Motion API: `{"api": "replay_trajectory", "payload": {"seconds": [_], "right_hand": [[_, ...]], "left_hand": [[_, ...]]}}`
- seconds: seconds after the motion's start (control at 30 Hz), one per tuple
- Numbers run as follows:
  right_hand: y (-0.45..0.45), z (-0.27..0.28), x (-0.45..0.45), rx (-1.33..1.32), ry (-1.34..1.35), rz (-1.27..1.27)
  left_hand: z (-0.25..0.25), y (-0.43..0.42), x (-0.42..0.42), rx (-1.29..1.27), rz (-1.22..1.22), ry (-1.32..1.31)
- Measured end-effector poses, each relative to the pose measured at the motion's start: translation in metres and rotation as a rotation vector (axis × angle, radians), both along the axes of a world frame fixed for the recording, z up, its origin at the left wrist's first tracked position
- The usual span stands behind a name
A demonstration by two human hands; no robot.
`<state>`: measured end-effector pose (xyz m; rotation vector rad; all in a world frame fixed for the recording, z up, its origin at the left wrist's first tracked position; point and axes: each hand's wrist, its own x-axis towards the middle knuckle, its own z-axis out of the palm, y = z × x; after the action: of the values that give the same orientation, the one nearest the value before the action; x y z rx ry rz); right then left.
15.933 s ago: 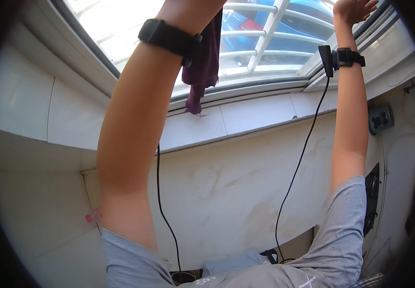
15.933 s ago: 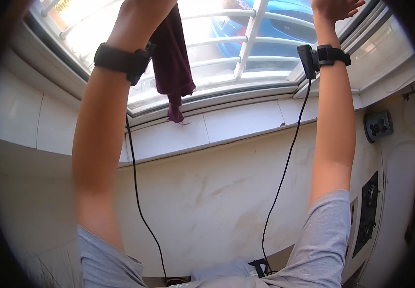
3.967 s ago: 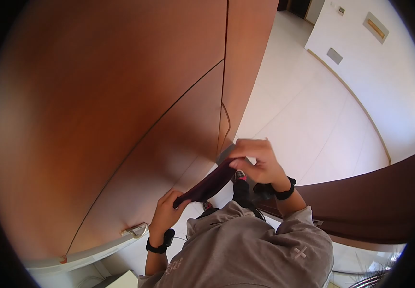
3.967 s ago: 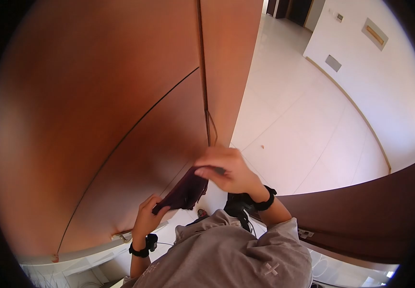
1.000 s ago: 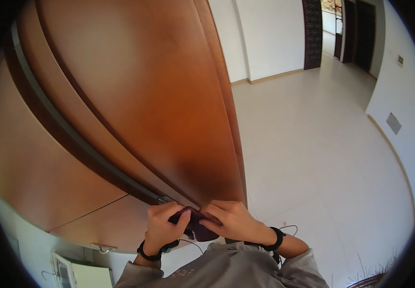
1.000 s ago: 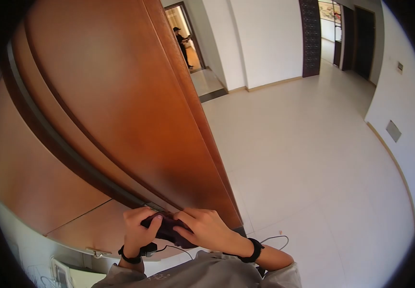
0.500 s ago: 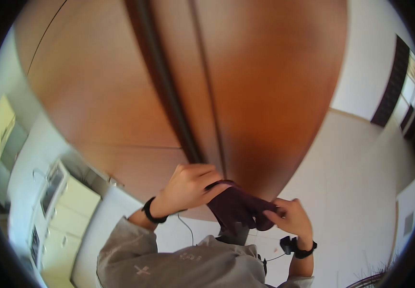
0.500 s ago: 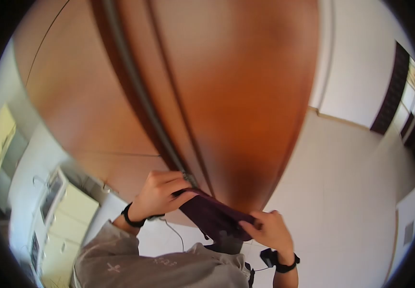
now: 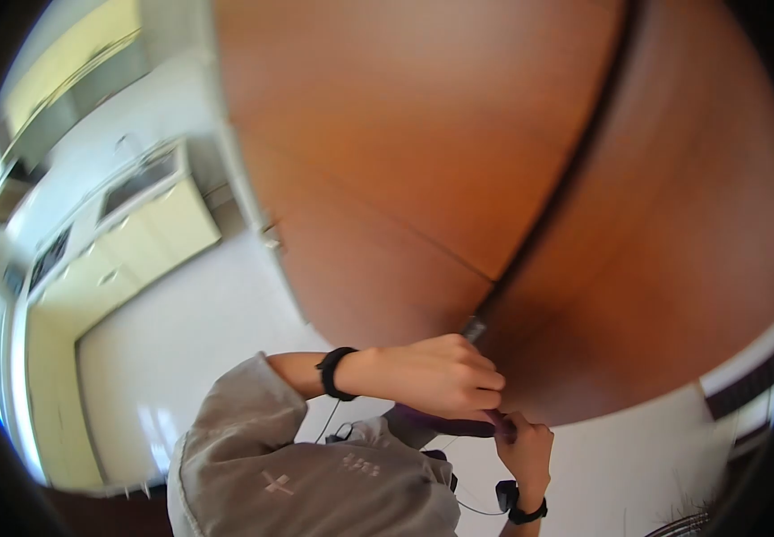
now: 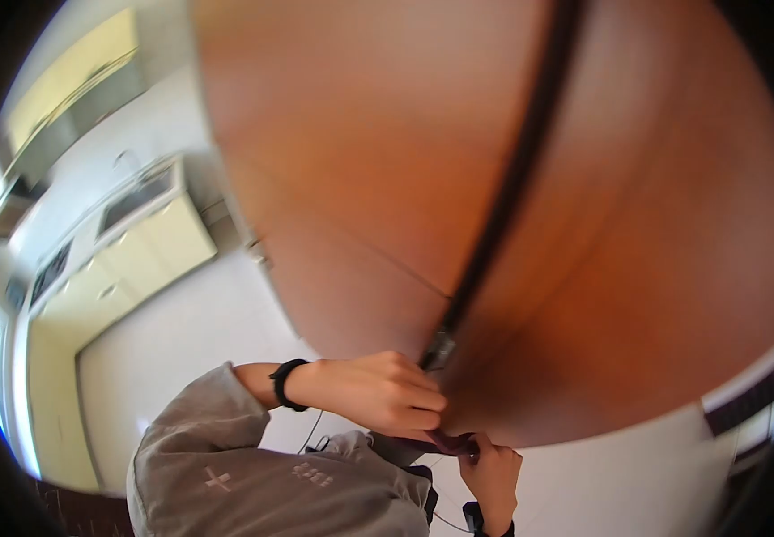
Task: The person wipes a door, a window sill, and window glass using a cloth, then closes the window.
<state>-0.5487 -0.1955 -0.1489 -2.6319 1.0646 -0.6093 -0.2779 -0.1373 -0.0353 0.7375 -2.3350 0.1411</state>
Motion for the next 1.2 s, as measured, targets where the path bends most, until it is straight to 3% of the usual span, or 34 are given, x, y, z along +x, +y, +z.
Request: {"api": "replay_trajectory", "payload": {"seconds": [0.03, 0.2, 0.3, 0.43, 0.57, 0.67, 0.7, 0.8, 0.93, 0.97, 1.07, 1.2], "right_hand": [[-0.004, -0.006, 0.009, -0.055, -0.046, 0.041], [-0.033, -0.031, 0.018, 0.394, -0.233, 0.284], [-0.059, -0.048, 0.025, 0.358, -0.337, 0.270], [-0.067, -0.048, 0.046, 0.225, -0.255, 0.480], [-0.058, -0.060, 0.030, 0.349, -0.071, 0.634], [-0.055, -0.075, 0.033, 0.369, 0.110, 0.841], [-0.048, -0.065, 0.033, 0.418, 0.282, 0.882], [-0.034, -0.068, 0.036, 0.514, 0.522, 1.217], [-0.006, -0.130, 0.051, 0.571, 0.493, 1.543], [0.003, -0.132, 0.050, 0.419, 0.438, 1.576], [0.044, -0.110, 0.051, 0.446, 0.495, 1.470], [0.088, -0.146, 0.065, 0.670, 0.251, 1.460]], "left_hand": [[-0.003, 0.004, -0.001, 0.014, 0.022, 0.041], [-0.019, 0.038, -0.016, 0.074, 0.332, 0.127], [-0.027, 0.066, -0.033, 0.091, 0.600, 0.189], [-0.039, 0.102, -0.060, 0.118, 0.914, 0.296], [-0.051, 0.142, -0.123, 0.251, 1.118, 0.324], [-0.061, 0.166, -0.161, 0.255, 1.203, 0.388], [-0.070, 0.172, -0.176, 0.291, 1.257, 0.445], [-0.068, 0.203, -0.218, 0.306, 1.405, 0.469], [-0.071, 0.237, -0.263, 0.216, 1.518, 0.529], [-0.072, 0.246, -0.274, 0.201, 1.568, 0.522], [-0.080, 0.277, -0.310, 0.145, 1.796, 0.456], [-0.075, 0.328, -0.377, -0.050, 1.997, 0.422]]}}
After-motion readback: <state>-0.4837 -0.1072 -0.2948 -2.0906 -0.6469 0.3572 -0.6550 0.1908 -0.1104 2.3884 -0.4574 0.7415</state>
